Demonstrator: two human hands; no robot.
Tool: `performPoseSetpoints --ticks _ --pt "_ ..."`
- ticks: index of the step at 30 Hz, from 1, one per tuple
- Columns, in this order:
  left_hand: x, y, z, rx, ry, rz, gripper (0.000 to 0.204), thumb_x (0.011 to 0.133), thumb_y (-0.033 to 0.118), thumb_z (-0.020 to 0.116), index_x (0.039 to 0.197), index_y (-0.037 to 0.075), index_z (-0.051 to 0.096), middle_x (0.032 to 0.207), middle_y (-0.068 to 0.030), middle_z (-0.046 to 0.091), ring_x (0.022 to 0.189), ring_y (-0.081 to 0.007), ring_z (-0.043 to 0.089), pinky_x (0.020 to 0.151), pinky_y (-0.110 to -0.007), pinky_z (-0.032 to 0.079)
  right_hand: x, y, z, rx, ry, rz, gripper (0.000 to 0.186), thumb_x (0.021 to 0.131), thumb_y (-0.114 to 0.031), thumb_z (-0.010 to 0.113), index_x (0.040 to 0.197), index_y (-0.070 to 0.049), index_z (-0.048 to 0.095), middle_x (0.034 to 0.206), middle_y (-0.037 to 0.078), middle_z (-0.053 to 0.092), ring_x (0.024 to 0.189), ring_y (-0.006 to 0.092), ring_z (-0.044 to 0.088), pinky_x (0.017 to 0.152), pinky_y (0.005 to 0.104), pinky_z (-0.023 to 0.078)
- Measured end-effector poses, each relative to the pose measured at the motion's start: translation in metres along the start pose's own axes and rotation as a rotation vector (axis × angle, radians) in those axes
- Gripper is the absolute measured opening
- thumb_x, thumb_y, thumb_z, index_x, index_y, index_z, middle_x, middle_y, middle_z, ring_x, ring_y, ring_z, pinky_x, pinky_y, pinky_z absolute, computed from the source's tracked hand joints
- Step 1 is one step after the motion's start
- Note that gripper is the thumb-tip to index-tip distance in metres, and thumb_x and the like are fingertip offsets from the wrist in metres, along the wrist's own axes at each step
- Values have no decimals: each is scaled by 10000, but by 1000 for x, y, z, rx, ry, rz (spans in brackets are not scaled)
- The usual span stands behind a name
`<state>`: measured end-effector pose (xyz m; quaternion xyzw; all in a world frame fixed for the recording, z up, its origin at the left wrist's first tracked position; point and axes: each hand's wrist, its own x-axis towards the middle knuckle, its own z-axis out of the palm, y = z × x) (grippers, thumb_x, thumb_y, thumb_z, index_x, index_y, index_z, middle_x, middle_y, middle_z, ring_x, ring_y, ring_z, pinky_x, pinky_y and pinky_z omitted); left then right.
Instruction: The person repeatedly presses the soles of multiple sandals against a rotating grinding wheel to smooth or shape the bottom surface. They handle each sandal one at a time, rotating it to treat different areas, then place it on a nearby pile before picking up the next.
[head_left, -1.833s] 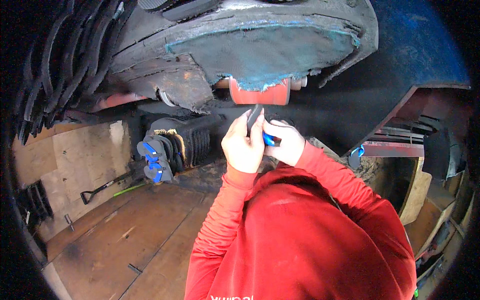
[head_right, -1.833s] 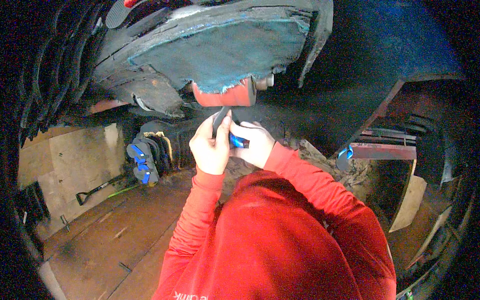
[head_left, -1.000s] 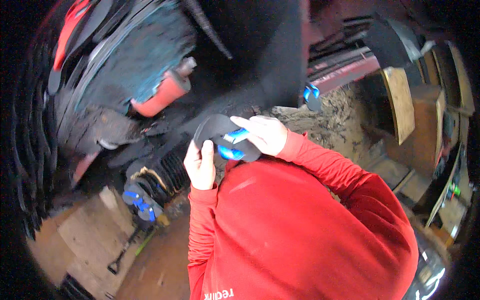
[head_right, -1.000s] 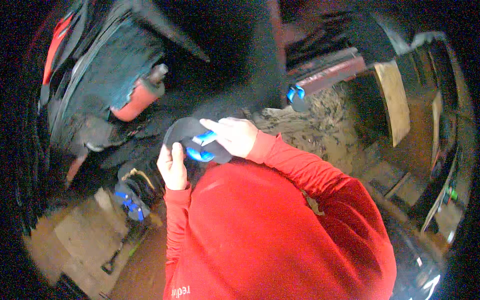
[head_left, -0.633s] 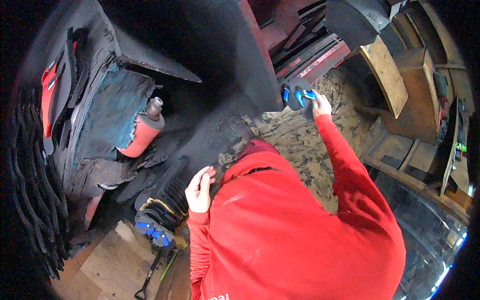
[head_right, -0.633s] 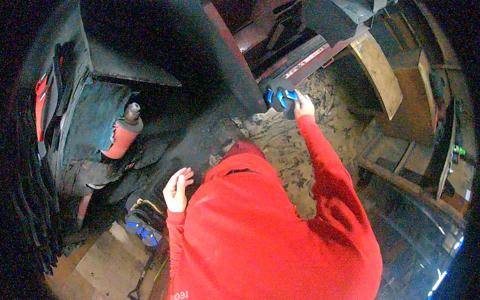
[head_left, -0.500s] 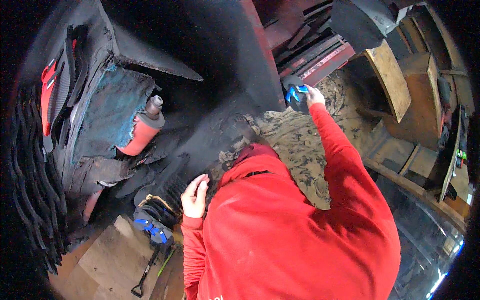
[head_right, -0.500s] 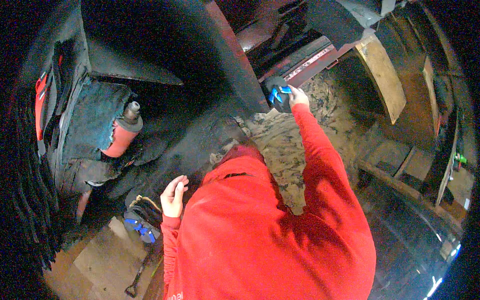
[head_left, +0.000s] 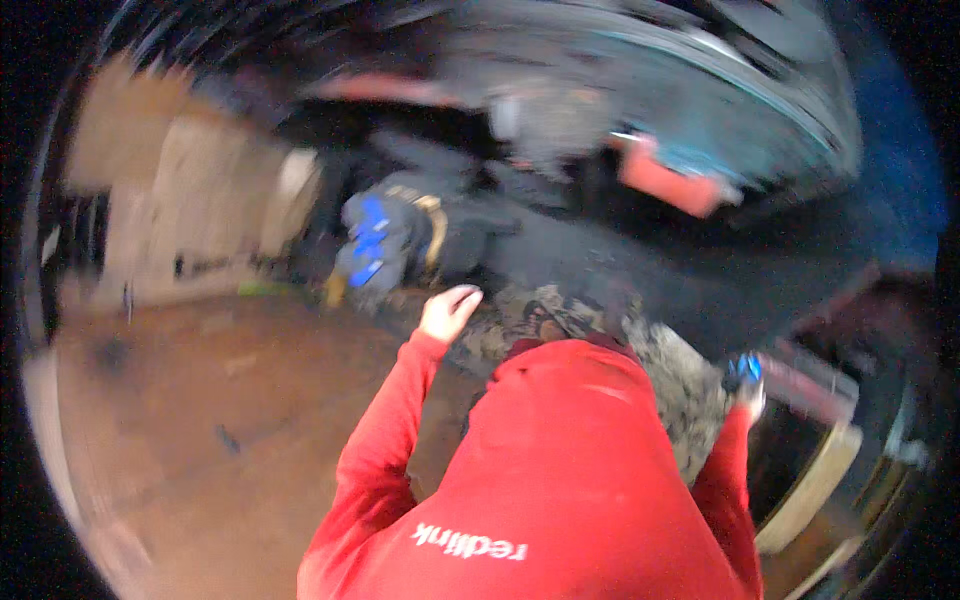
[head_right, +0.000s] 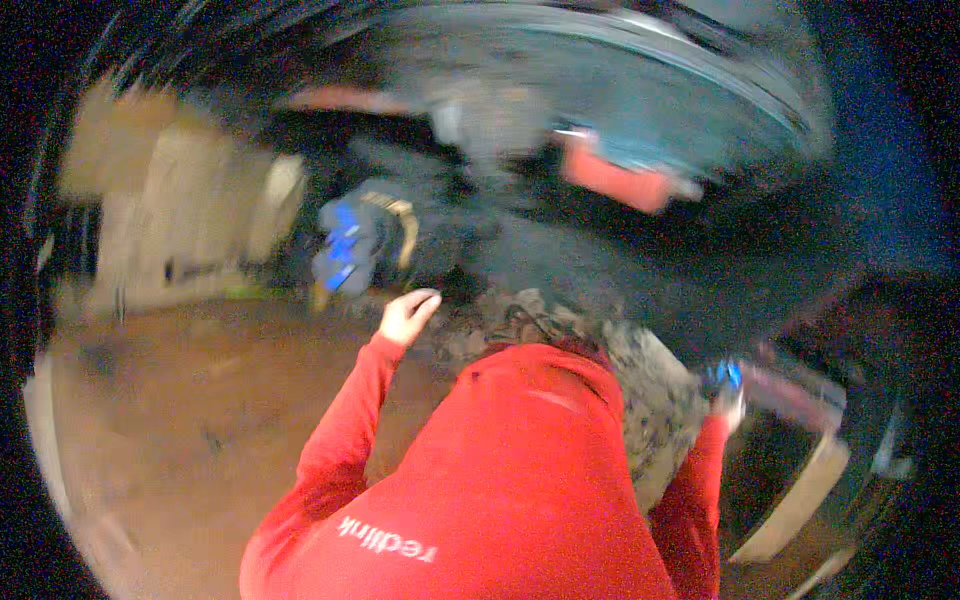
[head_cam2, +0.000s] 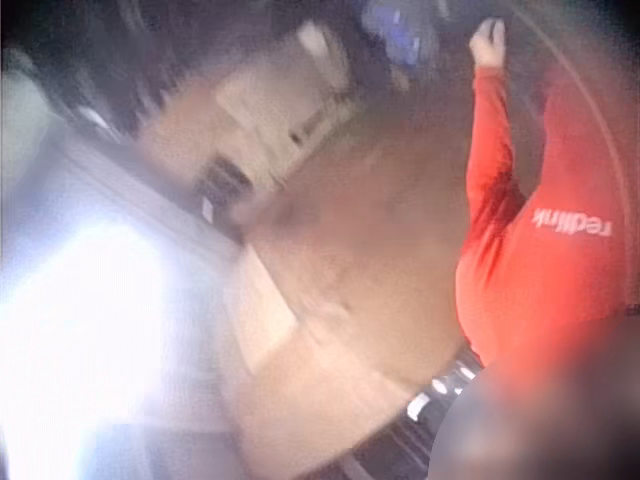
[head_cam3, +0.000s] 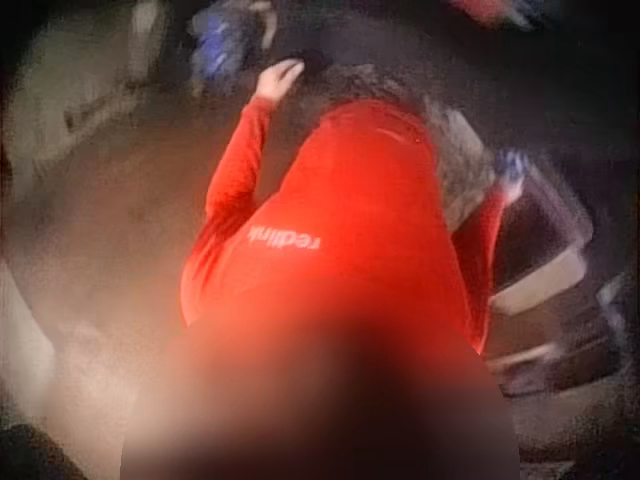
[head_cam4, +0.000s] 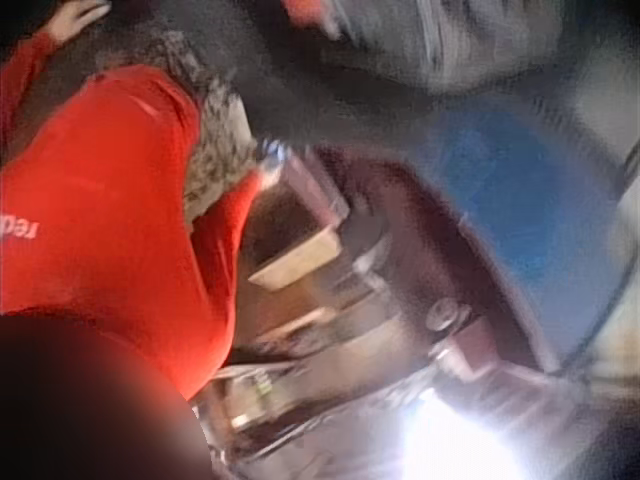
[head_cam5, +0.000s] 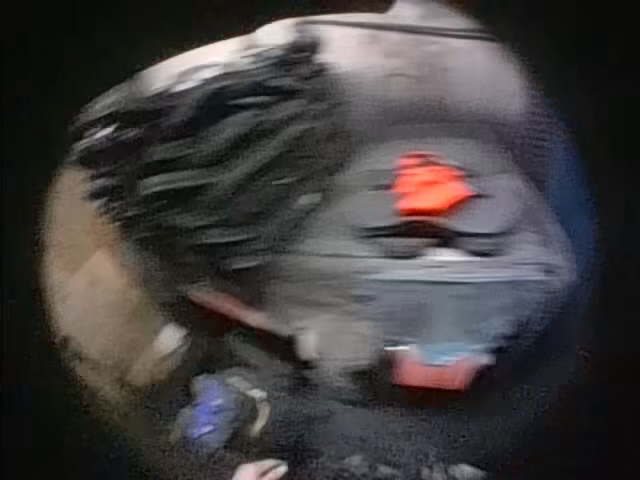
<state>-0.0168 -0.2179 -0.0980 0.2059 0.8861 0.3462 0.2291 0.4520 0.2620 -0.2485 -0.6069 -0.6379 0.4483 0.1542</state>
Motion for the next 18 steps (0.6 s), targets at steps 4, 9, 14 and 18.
performPoseSetpoints --ticks 4,9,14,18 --pt "9 -69 -27 -189 292 -413 395 921 379 652 1039 7 712 940 -188 725 926 -273 712 837 -372 521 -40 37 -15 -843 75 -43 425 889 -279 607 1260 -80 661 1084 209 681 910 344 654 805 425 513" --pt "15 -118 -54 -175 738 -631 404 958 385 608 918 -6 699 776 -153 706 671 -254 693 698 -418 546 -61 61 -12 -579 -146 -32 370 910 -227 635 1213 -20 682 891 102 720 774 200 654 715 357 521" --pt "43 -135 -27 -1795 564 -1040 788 845 702 606 1016 -67 603 974 -230 684 881 -367 690 734 -463 594 -74 33 13 31 -110 237 326 935 -135 614 1248 -51 646 722 0 610 486 93 504 413 258 393" --pt "55 -140 -9 -2101 839 -556 637 911 478 627 1091 -131 583 1118 -251 658 1035 -357 658 891 -458 574 -84 17 20 35 -196 250 314 935 -156 640 1229 -44 649 727 2 614 492 98 515 422 259 404"
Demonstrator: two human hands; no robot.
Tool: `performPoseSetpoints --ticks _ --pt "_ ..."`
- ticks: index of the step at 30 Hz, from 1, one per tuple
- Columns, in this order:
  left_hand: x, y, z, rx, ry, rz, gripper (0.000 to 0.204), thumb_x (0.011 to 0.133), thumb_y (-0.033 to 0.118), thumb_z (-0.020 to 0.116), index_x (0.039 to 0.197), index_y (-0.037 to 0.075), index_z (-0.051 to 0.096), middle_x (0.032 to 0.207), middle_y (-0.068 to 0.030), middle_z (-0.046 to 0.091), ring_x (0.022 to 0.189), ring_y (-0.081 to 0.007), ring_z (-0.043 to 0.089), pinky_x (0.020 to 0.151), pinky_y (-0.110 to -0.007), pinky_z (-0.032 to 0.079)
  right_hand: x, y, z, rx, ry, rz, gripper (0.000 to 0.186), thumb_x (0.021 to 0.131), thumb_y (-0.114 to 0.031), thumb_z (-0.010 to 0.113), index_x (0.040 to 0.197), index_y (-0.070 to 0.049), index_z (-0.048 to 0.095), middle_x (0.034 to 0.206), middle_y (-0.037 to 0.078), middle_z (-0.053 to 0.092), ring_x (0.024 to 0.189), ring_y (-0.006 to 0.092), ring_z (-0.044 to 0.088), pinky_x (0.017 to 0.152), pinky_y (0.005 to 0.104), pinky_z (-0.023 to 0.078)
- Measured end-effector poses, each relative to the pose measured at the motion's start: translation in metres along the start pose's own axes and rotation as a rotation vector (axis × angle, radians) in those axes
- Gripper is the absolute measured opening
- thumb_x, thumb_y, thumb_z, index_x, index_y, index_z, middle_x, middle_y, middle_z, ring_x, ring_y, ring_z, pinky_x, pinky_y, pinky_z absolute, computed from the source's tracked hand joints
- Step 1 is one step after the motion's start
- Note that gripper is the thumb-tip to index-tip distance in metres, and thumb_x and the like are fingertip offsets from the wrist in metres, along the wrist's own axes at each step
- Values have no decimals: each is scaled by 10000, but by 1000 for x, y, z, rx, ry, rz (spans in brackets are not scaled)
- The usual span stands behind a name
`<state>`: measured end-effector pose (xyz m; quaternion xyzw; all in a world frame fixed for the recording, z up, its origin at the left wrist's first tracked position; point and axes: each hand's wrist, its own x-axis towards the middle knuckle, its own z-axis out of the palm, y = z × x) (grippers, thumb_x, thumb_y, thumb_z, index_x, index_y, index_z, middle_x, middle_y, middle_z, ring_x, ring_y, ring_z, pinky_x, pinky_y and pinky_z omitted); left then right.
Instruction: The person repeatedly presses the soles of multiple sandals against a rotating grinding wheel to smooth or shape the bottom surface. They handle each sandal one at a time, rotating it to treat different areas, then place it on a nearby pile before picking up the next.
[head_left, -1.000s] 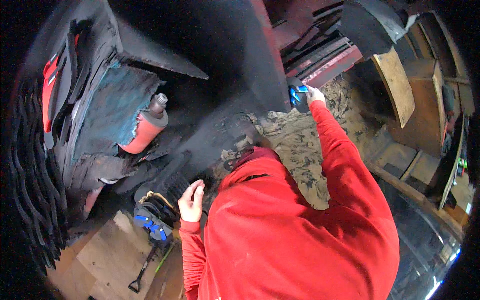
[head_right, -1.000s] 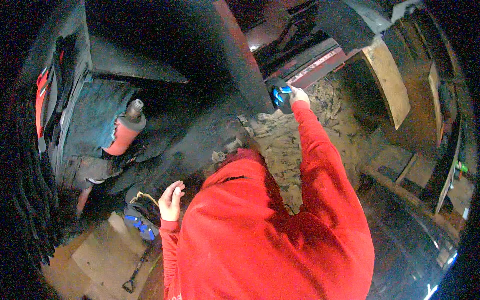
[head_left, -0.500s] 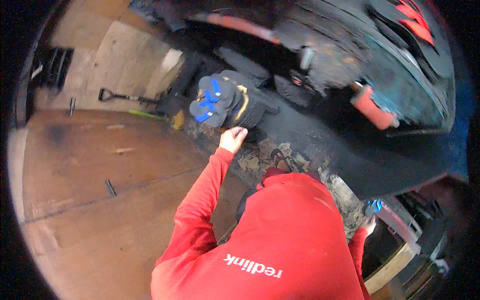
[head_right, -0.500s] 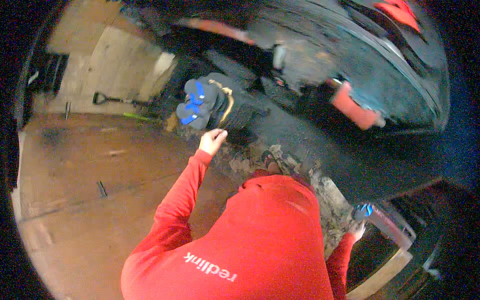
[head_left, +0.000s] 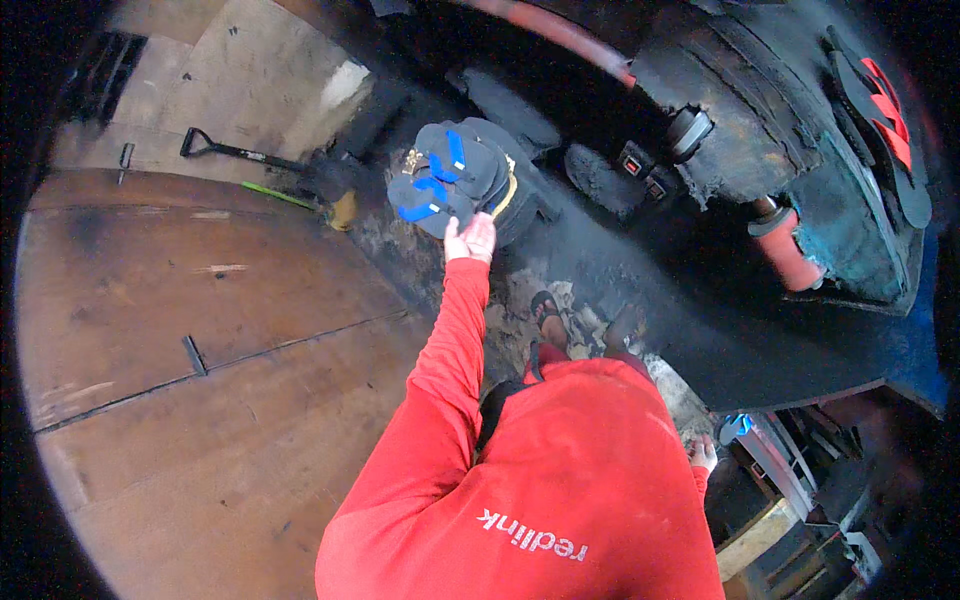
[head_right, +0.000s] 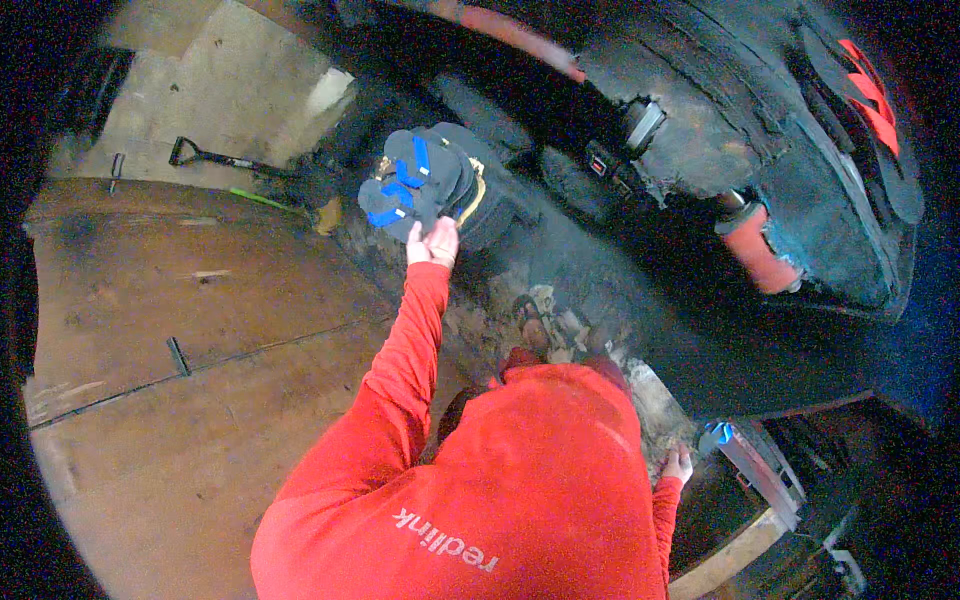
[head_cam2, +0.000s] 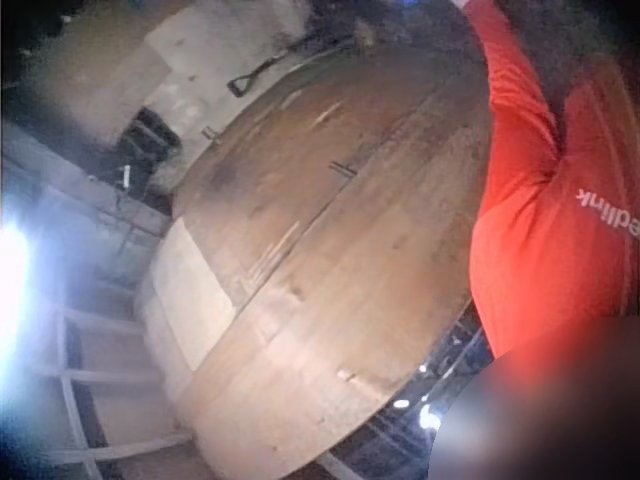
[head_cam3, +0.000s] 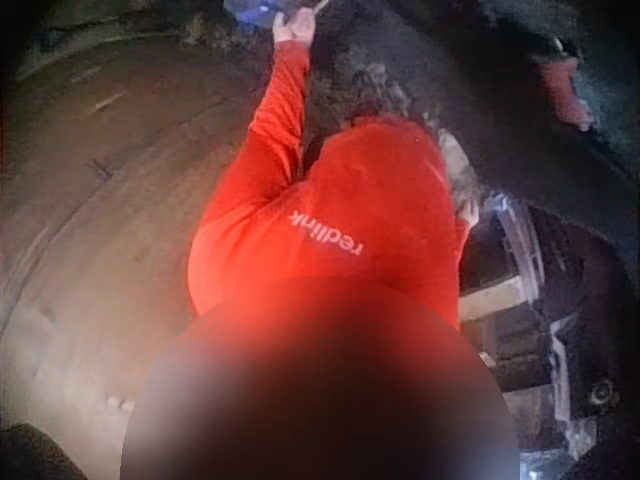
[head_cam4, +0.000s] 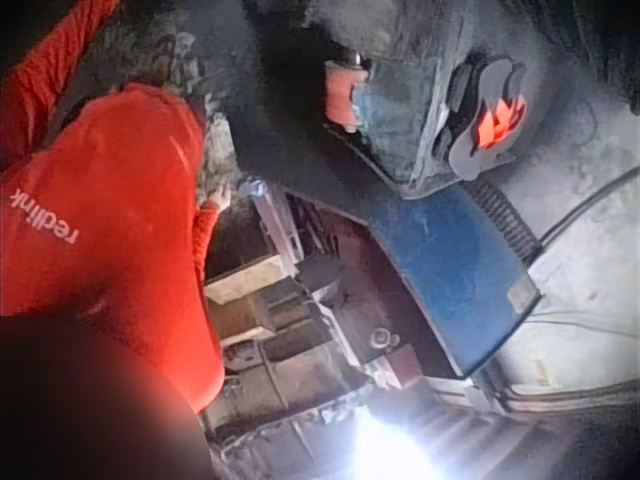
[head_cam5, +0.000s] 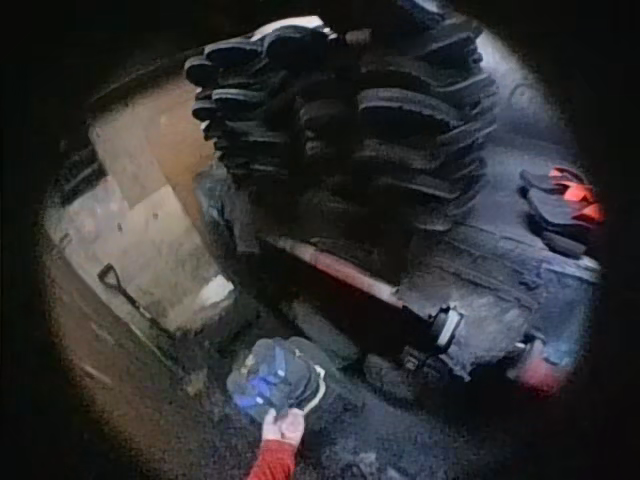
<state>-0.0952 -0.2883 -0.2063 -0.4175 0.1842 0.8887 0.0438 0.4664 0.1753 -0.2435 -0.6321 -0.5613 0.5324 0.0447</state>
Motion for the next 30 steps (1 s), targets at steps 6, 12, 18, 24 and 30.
performPoseSetpoints --ticks 6,12,18,24,30 --pt "-116 26 -32 684 5 240 435 946 296 612 1075 -120 607 994 -192 716 834 -307 725 778 -389 604 -19 -58 38 -594 -8 -224 319 933 -169 655 1175 40 658 933 110 697 802 218 662 746 349 540" --pt "-187 -28 2 1505 -227 803 258 906 210 699 1081 22 717 757 33 657 690 -29 525 645 -256 478 -98 -228 182 -655 -206 -1299 533 767 -236 814 1236 -49 642 1272 171 598 1147 367 570 986 436 466" --pt "-203 -163 75 1711 -780 890 257 845 236 756 913 9 657 824 -165 676 712 -274 665 681 -378 530 -130 -289 270 -370 -457 -1277 996 673 -394 831 1485 -35 380 1515 288 331 1376 467 365 1099 537 353" --pt "-219 -220 104 1865 -957 630 357 865 298 743 1079 14 727 959 -159 723 910 -267 687 841 -359 521 -106 -274 251 -410 -182 -1228 914 680 -235 762 1485 -49 372 1571 294 234 1442 484 263 1086 643 305" --pt "-230 -252 143 1677 -1151 733 364 885 287 734 1102 -4 703 963 -197 731 900 -230 732 789 -332 554 -91 -308 236 -295 -103 -1225 697 800 -87 659 1453 -35 419 1592 232 269 1470 444 250 1124 614 287"
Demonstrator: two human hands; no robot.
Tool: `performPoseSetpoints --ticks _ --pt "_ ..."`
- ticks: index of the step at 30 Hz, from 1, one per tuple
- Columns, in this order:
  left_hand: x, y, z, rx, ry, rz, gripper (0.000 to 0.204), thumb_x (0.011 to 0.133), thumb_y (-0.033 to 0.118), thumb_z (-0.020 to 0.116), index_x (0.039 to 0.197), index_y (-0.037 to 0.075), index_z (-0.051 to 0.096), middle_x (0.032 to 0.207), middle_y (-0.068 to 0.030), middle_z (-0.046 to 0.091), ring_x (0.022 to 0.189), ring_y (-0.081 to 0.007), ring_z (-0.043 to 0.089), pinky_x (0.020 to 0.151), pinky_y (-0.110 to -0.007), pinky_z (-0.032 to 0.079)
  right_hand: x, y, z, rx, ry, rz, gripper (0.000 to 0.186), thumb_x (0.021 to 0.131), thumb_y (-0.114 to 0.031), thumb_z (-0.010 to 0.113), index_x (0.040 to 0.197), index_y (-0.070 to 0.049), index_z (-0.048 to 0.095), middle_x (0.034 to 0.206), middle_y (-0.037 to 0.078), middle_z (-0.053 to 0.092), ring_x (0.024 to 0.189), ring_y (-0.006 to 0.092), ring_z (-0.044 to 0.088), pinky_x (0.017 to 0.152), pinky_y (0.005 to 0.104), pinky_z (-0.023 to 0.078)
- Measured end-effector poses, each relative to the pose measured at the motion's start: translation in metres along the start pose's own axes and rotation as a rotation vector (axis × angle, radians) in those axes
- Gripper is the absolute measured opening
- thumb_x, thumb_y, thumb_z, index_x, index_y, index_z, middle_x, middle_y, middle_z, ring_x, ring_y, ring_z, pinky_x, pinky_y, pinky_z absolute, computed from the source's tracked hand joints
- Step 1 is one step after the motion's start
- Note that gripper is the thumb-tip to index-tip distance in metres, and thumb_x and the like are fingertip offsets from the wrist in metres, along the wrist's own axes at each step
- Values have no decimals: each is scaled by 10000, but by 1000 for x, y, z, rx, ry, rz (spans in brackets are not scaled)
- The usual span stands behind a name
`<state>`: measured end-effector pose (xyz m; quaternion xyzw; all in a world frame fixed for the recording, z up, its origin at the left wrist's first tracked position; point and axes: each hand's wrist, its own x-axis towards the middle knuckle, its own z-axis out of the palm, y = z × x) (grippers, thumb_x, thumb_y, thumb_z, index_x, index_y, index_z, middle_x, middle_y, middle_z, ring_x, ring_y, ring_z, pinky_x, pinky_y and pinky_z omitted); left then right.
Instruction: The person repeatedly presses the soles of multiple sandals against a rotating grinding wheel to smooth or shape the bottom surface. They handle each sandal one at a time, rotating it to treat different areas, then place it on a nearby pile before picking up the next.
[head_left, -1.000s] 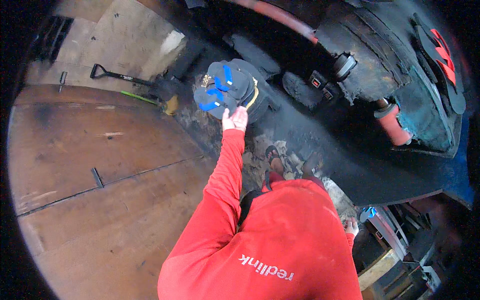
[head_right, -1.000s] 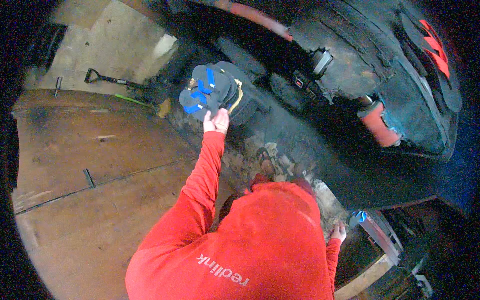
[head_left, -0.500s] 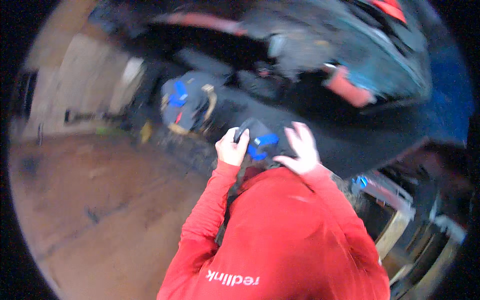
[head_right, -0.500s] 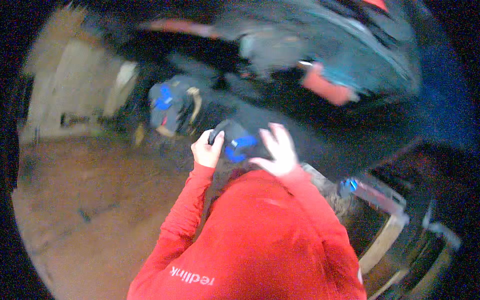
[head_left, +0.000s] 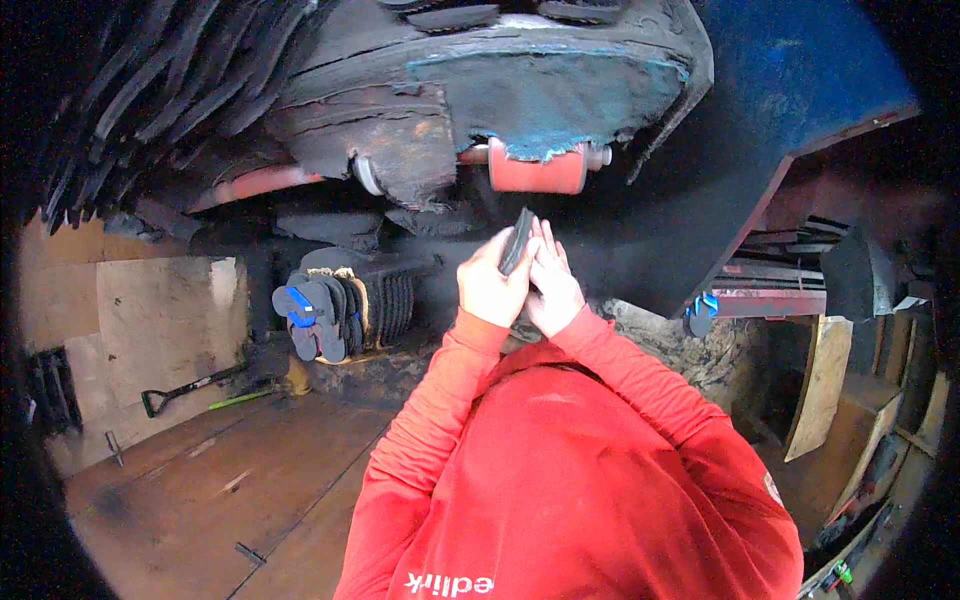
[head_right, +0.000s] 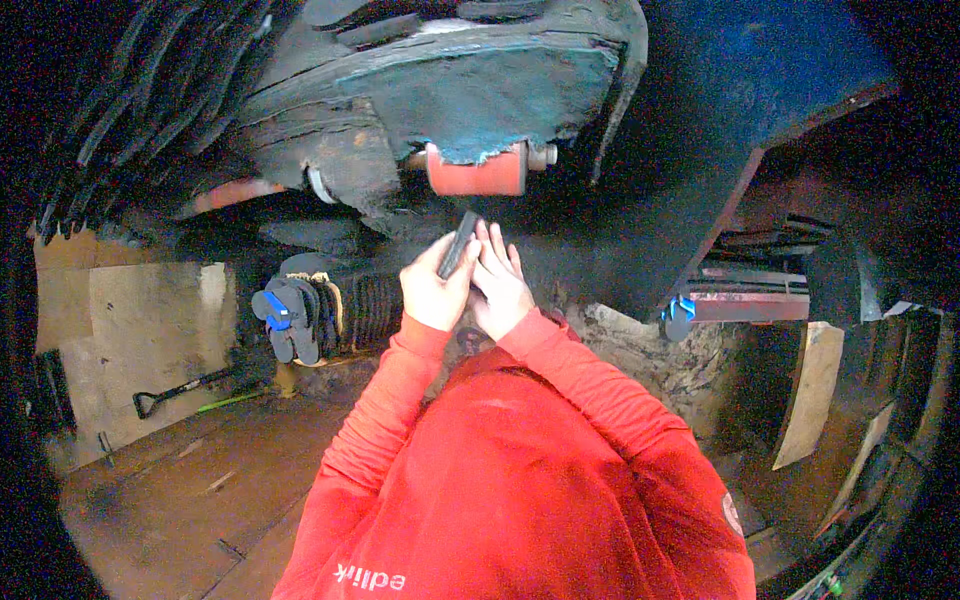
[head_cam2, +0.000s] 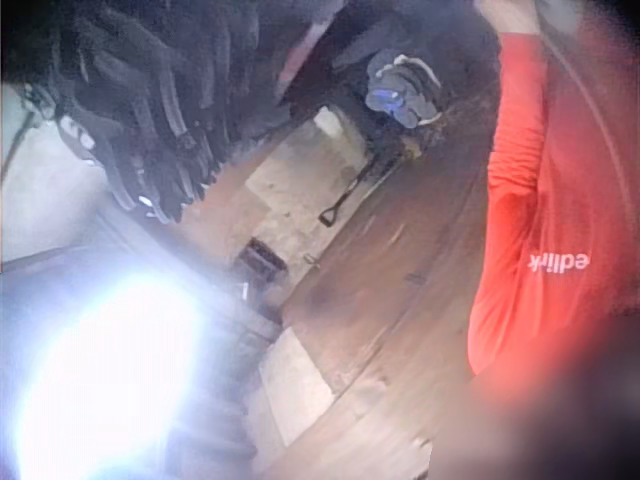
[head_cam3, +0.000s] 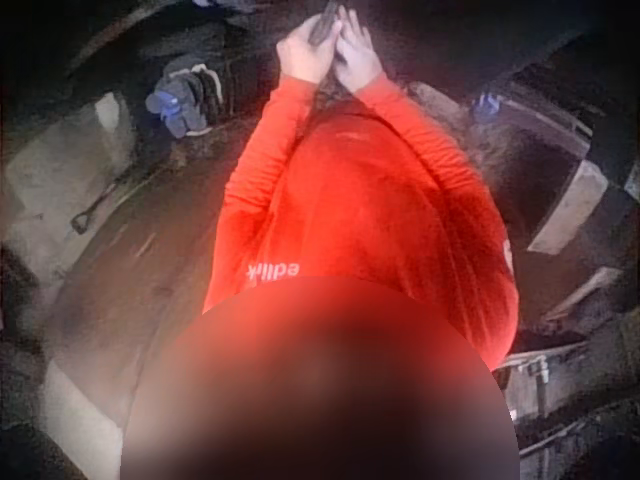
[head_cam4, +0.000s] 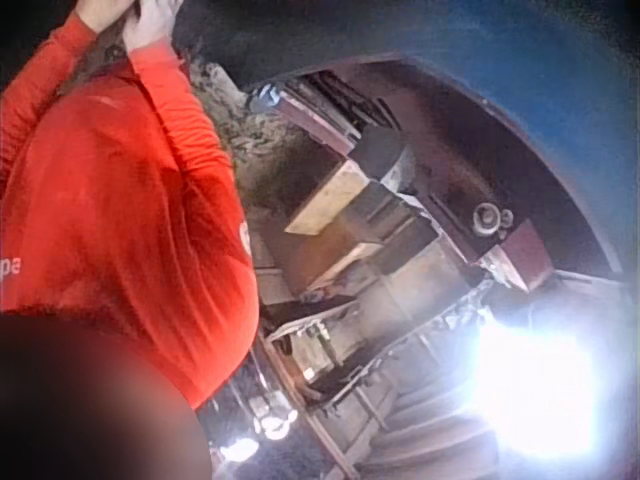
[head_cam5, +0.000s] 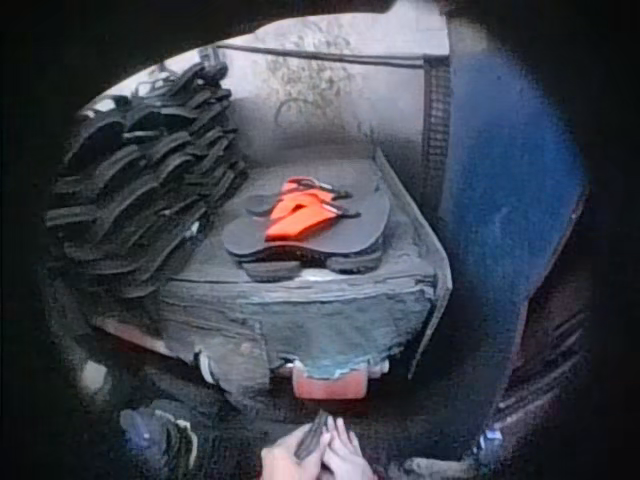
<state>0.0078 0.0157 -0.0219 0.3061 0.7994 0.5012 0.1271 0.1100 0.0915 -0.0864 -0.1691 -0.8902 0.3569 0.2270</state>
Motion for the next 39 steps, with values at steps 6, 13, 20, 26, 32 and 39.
performPoseSetpoints --ticks 6,13,20,26,32,39 --pt "29 26 -9 185 -26 119 250 900 249 674 969 10 697 834 -208 683 788 -377 685 702 -418 542 26 -7 -18 245 -54 9 687 802 -122 700 1444 -61 464 1582 229 286 1459 424 274 1168 460 318" --pt "47 7 3 247 -110 -80 331 900 330 670 805 14 695 690 -214 650 666 -402 669 615 -450 524 45 -2 -37 266 -321 245 683 819 -241 733 1435 -86 481 1504 248 402 1380 412 406 1133 431 387" --pt "43 7 2 134 -81 -87 342 908 306 671 847 -30 691 737 -239 668 701 -377 696 626 -423 532 49 4 -39 203 -357 168 686 807 -258 746 1418 -84 486 1528 246 366 1392 442 371 1116 432 407" --pt "24 24 -12 100 -15 26 263 911 187 690 1082 -12 703 917 -196 726 843 -236 736 748 -336 551 33 -6 -33 87 -145 10 652 769 -178 714 1380 -65 519 1553 214 355 1428 431 341 1105 579 369" --pt "13 53 -19 131 39 46 239 917 157 669 1074 -22 680 905 -196 708 829 -279 723 761 -355 548 27 -14 -27 -133 -2 -157 607 747 -151 692 1340 -96 573 1535 178 404 1415 396 384 1092 623 345" --pt "49 40 5 403 -157 -50 358 933 358 634 792 30 623 774 -243 662 725 -414 673 615 -464 526 32 -3 -23 -37 -137 209 596 789 -155 674 1369 -83 553 1518 172 429 1362 394 454 1036 598 435"
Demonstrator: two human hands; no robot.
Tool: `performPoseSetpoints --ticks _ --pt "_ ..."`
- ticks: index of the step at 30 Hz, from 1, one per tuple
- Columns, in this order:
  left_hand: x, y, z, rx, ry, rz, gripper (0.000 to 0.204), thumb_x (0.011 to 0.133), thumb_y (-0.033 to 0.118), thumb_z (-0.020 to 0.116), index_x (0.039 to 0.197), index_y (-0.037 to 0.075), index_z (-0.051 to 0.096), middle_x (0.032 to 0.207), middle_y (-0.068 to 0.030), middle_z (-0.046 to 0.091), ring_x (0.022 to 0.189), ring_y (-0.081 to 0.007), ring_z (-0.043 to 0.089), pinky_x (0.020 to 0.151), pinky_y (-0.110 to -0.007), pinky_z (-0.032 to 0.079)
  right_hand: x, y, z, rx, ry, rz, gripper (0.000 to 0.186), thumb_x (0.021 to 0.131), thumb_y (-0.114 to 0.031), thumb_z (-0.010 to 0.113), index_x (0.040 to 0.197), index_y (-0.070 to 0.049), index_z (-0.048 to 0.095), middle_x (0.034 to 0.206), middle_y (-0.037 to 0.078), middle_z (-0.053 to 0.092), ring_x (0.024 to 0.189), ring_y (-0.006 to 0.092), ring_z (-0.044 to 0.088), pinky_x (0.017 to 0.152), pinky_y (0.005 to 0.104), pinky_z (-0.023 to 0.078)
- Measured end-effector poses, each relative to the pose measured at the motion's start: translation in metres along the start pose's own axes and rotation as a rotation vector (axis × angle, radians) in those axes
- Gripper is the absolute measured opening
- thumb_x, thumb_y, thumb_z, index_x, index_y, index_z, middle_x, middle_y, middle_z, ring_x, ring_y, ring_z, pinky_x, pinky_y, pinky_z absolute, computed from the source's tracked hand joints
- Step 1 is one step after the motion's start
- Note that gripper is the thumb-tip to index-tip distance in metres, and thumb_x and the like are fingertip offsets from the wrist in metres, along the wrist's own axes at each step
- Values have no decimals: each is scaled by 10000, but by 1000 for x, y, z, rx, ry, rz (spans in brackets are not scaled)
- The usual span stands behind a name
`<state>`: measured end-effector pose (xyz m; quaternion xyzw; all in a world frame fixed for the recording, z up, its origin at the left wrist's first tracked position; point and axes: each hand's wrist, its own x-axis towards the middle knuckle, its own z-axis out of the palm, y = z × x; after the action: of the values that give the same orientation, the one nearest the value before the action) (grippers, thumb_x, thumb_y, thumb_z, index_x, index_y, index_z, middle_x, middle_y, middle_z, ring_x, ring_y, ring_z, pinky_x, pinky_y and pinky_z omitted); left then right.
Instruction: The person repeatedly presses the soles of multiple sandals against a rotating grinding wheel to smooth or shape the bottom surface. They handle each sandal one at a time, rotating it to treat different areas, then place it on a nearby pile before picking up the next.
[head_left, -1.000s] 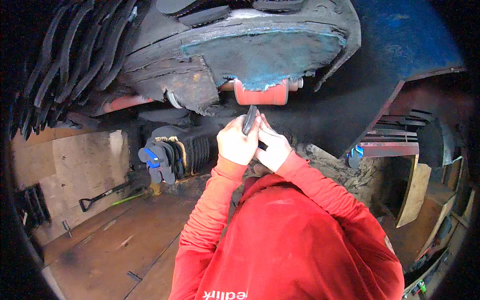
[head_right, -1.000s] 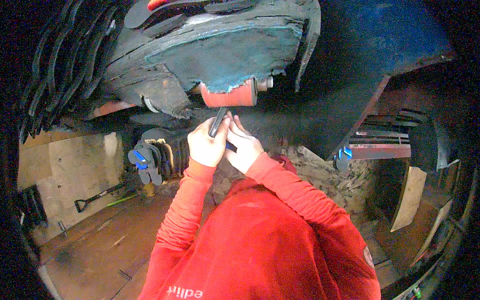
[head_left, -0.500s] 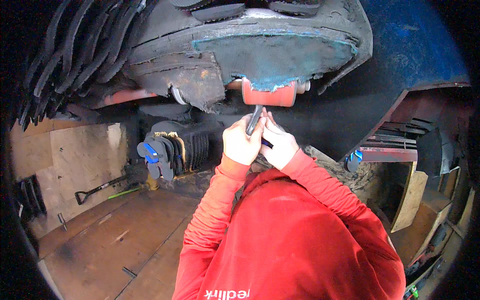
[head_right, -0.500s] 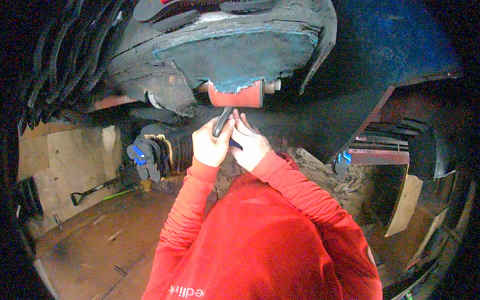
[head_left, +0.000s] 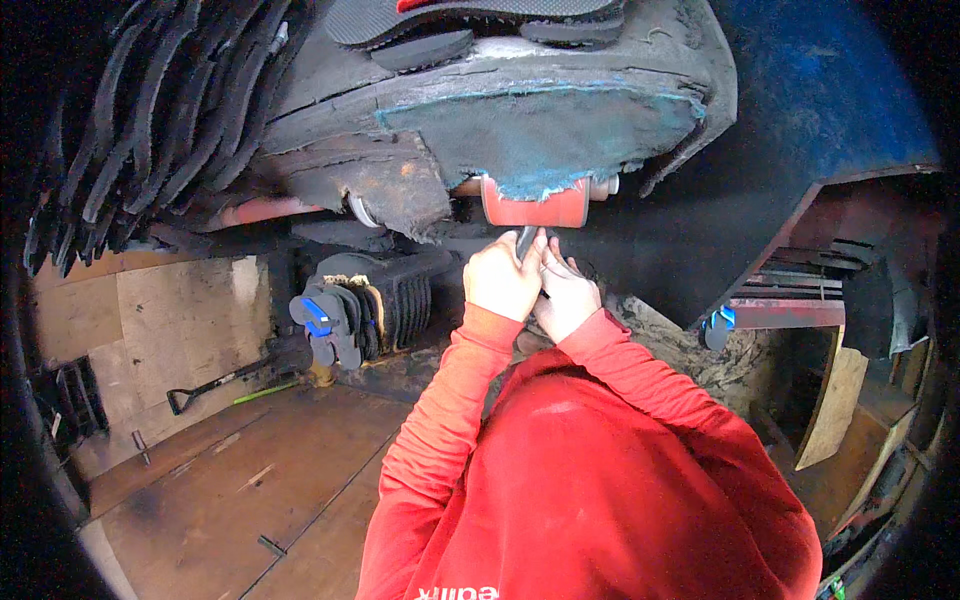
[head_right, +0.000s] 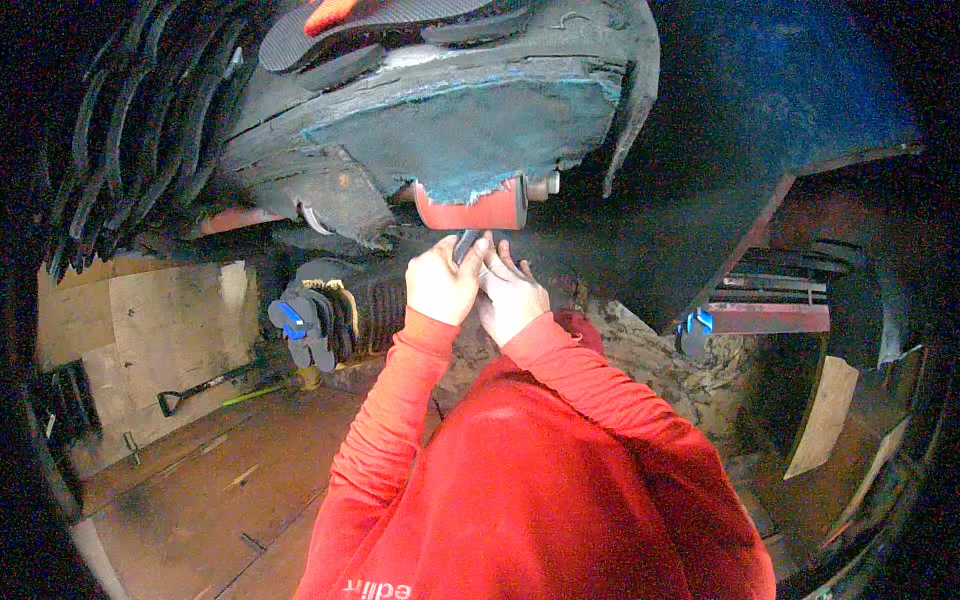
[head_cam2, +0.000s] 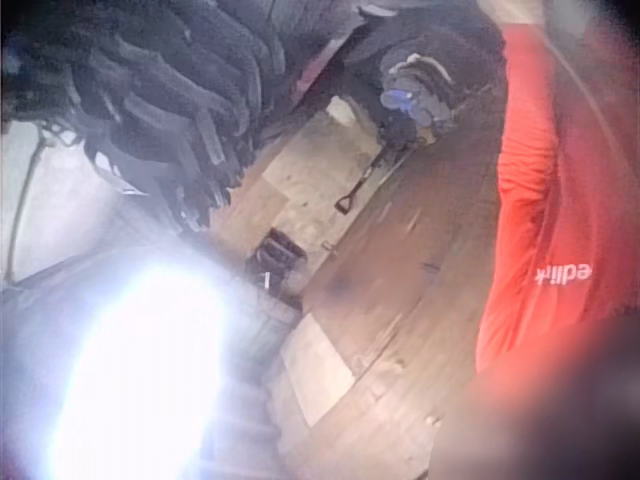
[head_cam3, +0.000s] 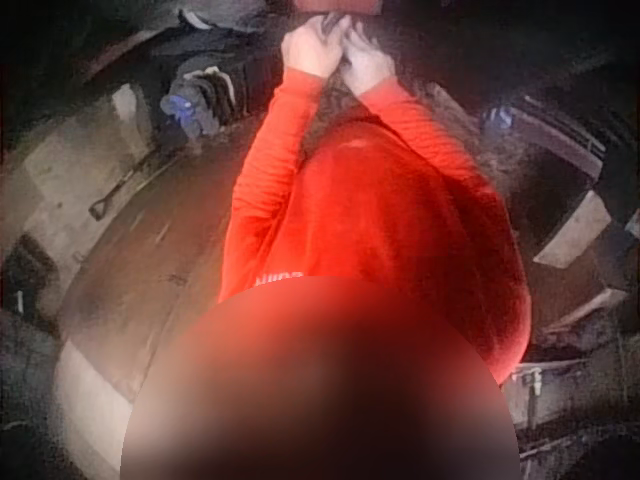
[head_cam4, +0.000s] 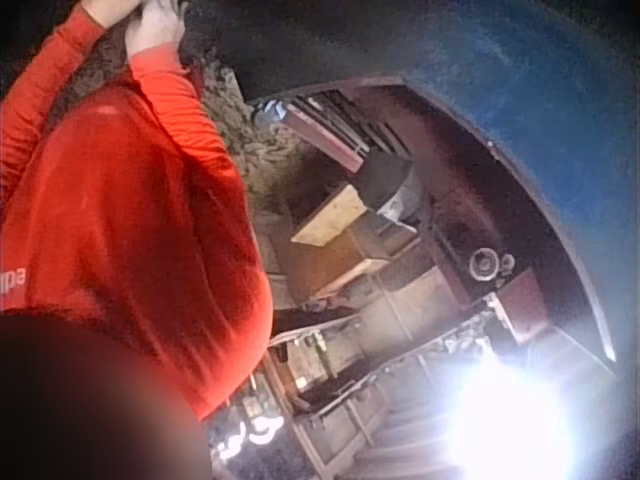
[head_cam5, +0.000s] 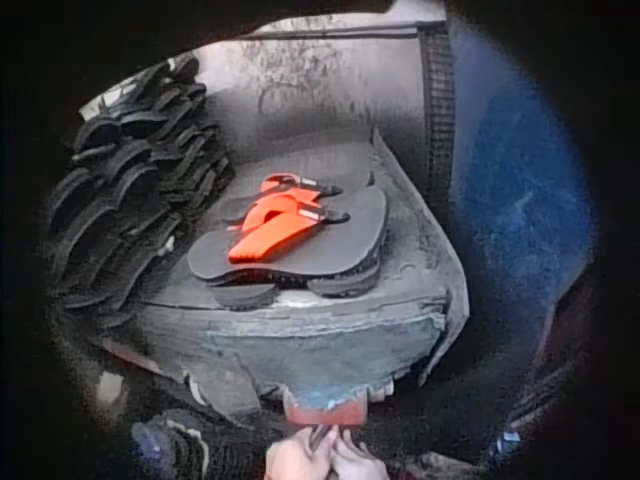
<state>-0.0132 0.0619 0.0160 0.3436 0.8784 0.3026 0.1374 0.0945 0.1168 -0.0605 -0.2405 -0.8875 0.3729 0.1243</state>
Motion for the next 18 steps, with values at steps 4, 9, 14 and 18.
performPoseSetpoints --ticks 4,9,14,18 --pt "-18 -5 -1 -144 120 26 296 934 305 651 1005 24 710 821 -214 692 769 -357 710 654 -383 543 -4 4 0 10 102 -202 575 776 -138 670 1342 -94 573 1511 197 432 1360 406 457 1062 590 411" --pt "-42 1 -8 -260 209 101 313 920 209 694 1161 10 676 952 -200 718 870 -271 736 768 -344 558 -6 9 -2 -21 205 -393 479 764 -161 684 1233 -88 625 1495 241 437 1336 434 478 1113 589 342" --pt "-62 -7 4 -308 301 79 363 894 94 676 1209 -76 619 1152 -246 671 1049 -371 679 916 -395 533 3 25 4 -118 252 -614 397 778 -171 664 1166 -90 645 1479 215 462 1360 425 447 1109 635 323" --pt "-73 -33 8 -163 410 224 370 903 35 666 1262 -41 612 1236 -228 650 1140 -325 648 985 -381 495 -9 28 12 253 168 -467 642 775 -132 758 1372 -96 525 1518 265 358 1435 460 312 1152 570 306"
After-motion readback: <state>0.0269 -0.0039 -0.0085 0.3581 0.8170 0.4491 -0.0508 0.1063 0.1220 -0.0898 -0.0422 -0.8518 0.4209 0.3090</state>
